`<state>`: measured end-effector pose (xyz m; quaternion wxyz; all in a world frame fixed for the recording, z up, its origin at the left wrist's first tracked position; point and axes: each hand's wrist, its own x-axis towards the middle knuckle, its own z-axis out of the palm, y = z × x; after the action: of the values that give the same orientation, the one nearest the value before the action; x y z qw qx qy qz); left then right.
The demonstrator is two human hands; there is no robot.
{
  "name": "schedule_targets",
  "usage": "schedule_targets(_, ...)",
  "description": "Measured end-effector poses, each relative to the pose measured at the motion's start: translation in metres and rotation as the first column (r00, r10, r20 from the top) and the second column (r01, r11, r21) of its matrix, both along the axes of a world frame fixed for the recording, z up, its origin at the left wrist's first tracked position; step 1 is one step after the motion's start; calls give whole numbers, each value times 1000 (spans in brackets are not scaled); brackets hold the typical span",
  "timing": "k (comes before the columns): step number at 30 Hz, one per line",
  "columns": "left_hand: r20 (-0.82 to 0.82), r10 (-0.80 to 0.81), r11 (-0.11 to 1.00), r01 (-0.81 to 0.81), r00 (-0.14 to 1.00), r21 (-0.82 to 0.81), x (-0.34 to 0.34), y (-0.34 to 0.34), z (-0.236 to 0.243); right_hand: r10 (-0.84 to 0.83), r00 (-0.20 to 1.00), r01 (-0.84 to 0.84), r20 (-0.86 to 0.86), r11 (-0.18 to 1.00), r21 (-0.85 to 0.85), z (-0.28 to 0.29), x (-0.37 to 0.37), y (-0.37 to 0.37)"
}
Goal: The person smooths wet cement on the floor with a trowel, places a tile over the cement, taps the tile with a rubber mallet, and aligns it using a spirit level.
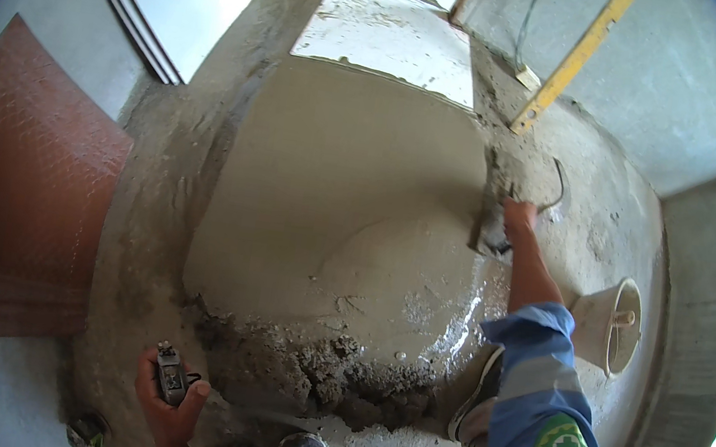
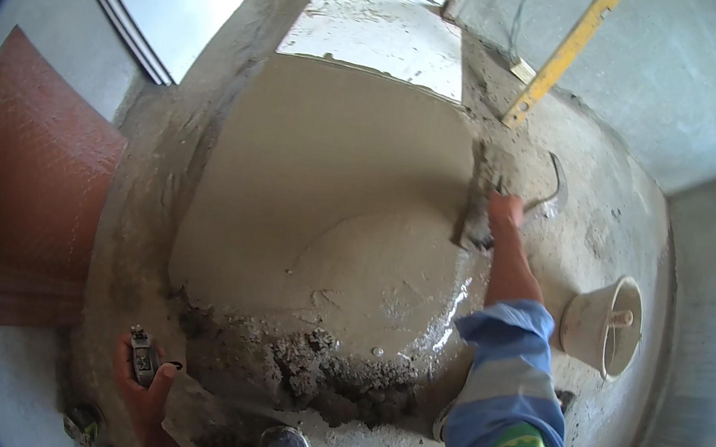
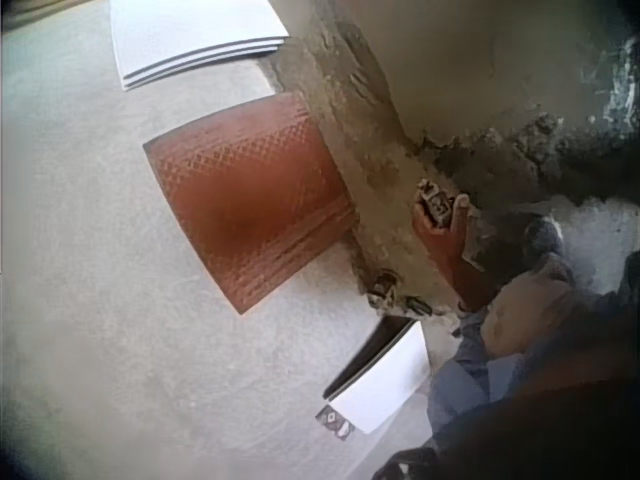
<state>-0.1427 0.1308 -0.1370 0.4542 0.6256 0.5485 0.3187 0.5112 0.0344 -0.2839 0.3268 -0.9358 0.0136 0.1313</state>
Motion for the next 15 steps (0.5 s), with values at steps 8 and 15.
schedule_targets(8, -34, 39, 999, -40, 999, -22, -5, 1, -7, 47, 987, -16, -151, 980, 198, 16, -35, 88)
schedule_targets(15, 34, 127, 990, -125, 991, -58, -22, 0, -14, 698, 713, -683, 67, 713, -157, -67, -44, 236)
